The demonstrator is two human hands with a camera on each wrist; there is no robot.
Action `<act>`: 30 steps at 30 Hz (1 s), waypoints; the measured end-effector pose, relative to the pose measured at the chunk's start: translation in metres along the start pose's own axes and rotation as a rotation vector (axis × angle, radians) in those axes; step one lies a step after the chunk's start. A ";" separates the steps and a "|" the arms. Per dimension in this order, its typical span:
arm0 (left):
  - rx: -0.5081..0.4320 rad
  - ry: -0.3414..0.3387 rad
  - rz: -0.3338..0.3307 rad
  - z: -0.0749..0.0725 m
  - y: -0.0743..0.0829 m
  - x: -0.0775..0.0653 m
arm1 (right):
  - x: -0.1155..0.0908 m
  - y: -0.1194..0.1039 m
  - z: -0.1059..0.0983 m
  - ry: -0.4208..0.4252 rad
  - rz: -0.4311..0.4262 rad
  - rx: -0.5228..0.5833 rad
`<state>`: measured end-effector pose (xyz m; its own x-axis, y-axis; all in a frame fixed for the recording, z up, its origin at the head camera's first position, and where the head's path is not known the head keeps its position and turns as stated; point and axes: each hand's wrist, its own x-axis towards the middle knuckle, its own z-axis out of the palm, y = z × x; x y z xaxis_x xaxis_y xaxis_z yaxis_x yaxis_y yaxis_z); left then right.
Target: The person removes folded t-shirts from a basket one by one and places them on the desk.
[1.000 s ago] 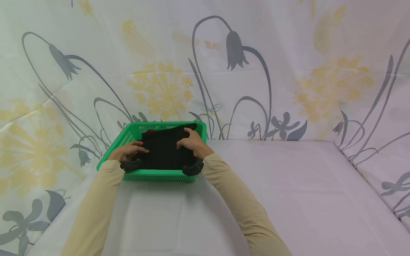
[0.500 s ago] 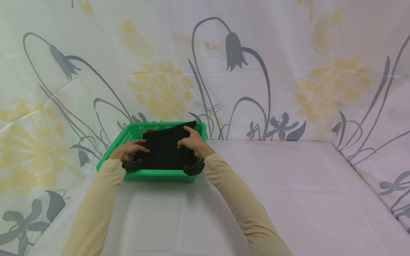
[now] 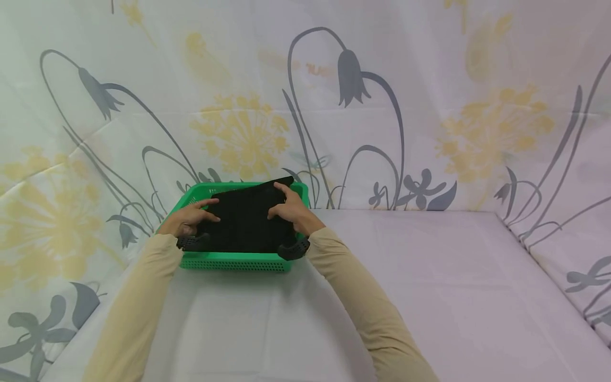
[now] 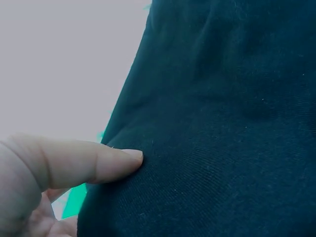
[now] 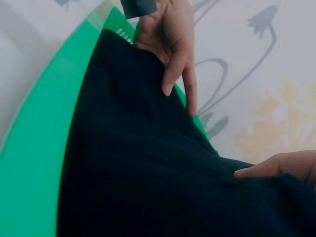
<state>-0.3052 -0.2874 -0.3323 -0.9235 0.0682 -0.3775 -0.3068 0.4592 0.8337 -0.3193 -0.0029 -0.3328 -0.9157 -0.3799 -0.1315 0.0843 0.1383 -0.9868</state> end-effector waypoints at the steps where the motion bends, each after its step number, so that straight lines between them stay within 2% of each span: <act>1: -0.010 0.005 0.001 0.000 0.001 -0.002 | 0.000 0.000 -0.001 0.003 -0.002 0.001; 7: -0.073 0.022 0.024 0.000 0.007 -0.008 | 0.001 0.001 -0.004 0.027 -0.038 0.002; 13: -0.111 0.025 0.045 0.001 0.011 -0.011 | -0.002 0.001 -0.006 0.081 -0.115 -0.083; 17: -0.116 0.019 0.061 0.002 0.013 -0.014 | -0.005 0.000 -0.009 0.096 -0.118 -0.099; 26: -0.261 0.036 0.143 0.008 0.022 -0.023 | -0.010 -0.004 -0.017 0.129 -0.149 -0.087; 30: -0.298 0.047 0.142 0.011 0.026 -0.027 | -0.014 -0.007 -0.021 0.119 -0.151 -0.081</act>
<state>-0.2851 -0.2672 -0.3049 -0.9695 0.0689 -0.2354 -0.2214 0.1679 0.9606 -0.3157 0.0204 -0.3223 -0.9558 -0.2922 0.0340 -0.0848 0.1630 -0.9830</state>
